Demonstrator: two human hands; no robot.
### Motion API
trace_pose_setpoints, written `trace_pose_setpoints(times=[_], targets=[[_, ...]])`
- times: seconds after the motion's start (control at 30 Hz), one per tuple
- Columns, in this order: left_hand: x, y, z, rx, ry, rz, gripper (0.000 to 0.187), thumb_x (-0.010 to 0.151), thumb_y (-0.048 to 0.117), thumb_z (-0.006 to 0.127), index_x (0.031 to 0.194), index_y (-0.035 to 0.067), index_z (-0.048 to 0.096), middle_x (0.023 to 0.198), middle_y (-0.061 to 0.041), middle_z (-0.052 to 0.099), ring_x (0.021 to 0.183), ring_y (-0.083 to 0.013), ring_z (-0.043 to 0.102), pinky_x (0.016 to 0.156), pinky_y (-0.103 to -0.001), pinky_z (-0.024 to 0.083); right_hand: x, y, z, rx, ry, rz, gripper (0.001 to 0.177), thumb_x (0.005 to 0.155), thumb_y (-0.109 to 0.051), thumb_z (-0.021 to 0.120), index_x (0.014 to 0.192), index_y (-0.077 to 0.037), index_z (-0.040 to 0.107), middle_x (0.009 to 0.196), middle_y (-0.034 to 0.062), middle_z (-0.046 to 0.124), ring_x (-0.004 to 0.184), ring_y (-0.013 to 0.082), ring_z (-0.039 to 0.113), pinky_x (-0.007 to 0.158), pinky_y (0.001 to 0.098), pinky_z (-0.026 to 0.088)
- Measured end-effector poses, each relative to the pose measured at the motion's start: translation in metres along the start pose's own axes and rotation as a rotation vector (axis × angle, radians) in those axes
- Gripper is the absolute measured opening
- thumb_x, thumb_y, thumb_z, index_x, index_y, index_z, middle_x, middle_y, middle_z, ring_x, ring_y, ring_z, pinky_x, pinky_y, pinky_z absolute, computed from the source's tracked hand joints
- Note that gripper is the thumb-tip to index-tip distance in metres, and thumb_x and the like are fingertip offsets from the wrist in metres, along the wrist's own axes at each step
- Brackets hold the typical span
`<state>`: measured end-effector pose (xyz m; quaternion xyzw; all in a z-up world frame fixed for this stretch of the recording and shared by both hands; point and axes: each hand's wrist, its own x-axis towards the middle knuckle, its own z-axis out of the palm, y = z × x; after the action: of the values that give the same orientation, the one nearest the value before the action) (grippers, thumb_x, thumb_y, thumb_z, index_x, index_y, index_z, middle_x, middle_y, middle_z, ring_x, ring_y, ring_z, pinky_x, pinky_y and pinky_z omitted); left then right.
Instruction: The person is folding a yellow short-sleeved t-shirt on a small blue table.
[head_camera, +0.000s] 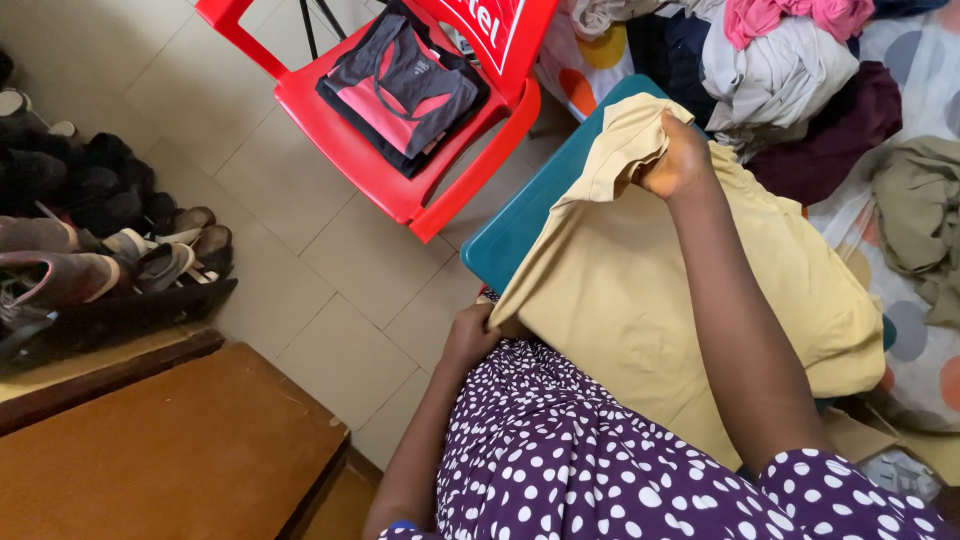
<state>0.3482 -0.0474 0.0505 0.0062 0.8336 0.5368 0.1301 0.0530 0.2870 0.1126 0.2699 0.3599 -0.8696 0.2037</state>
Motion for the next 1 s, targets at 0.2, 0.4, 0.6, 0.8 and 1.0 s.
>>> trace_pose_setpoints(times=[0.2,0.4,0.6,0.8,1.0], targets=[[-0.010,0.033,-0.001,0.153,0.139,0.022,0.019,0.071,0.001,0.072,0.086,0.000,0.061,0.086,-0.019,0.067,0.082,-0.0403,0.066,0.072,-0.049,0.052,-0.039,-0.025,-0.038,-0.030,-0.071,-0.083,0.049,0.110,-0.033,0.041,0.150,-0.006,0.048,0.155,0.0132,0.056,0.146,0.0335,0.053,0.122,0.0579,0.038],[-0.023,0.056,0.006,0.228,0.070,0.155,0.019,0.078,0.006,0.074,0.084,0.003,0.056,0.084,-0.014,0.064,0.078,-0.0372,0.065,0.068,-0.047,0.051,-0.104,-0.043,-0.065,-0.147,-0.090,-0.198,0.051,0.111,-0.032,0.043,0.152,-0.002,0.045,0.158,0.0127,0.053,0.149,0.0316,0.050,0.125,0.0536,0.036],[-0.032,0.059,0.020,0.279,-0.146,0.270,0.016,0.079,0.008,0.071,0.090,0.006,0.059,0.090,-0.013,0.065,0.083,-0.0359,0.066,0.072,-0.046,0.053,-0.171,-0.040,-0.099,-0.088,0.036,-0.244,0.053,0.109,-0.035,0.046,0.151,-0.002,0.045,0.157,0.0135,0.054,0.147,0.0323,0.051,0.124,0.0542,0.036],[-0.034,0.046,0.048,0.328,-0.367,0.294,0.013,0.084,0.007,0.065,0.097,0.006,0.061,0.097,-0.013,0.066,0.088,-0.0361,0.068,0.076,-0.047,0.053,-0.220,-0.006,-0.164,-0.002,0.133,-0.274,0.056,0.109,-0.040,0.040,0.156,-0.010,0.040,0.163,0.0114,0.047,0.150,0.0332,0.046,0.120,0.0570,0.037],[-0.027,0.028,0.081,0.333,-0.473,0.334,0.015,0.081,0.007,0.064,0.095,0.006,0.061,0.094,-0.015,0.066,0.089,-0.0370,0.068,0.076,-0.048,0.053,-0.189,0.034,-0.275,0.201,0.281,-0.151,0.057,0.107,-0.041,0.034,0.156,-0.011,0.039,0.161,0.0129,0.047,0.146,0.0358,0.048,0.116,0.0610,0.040]])
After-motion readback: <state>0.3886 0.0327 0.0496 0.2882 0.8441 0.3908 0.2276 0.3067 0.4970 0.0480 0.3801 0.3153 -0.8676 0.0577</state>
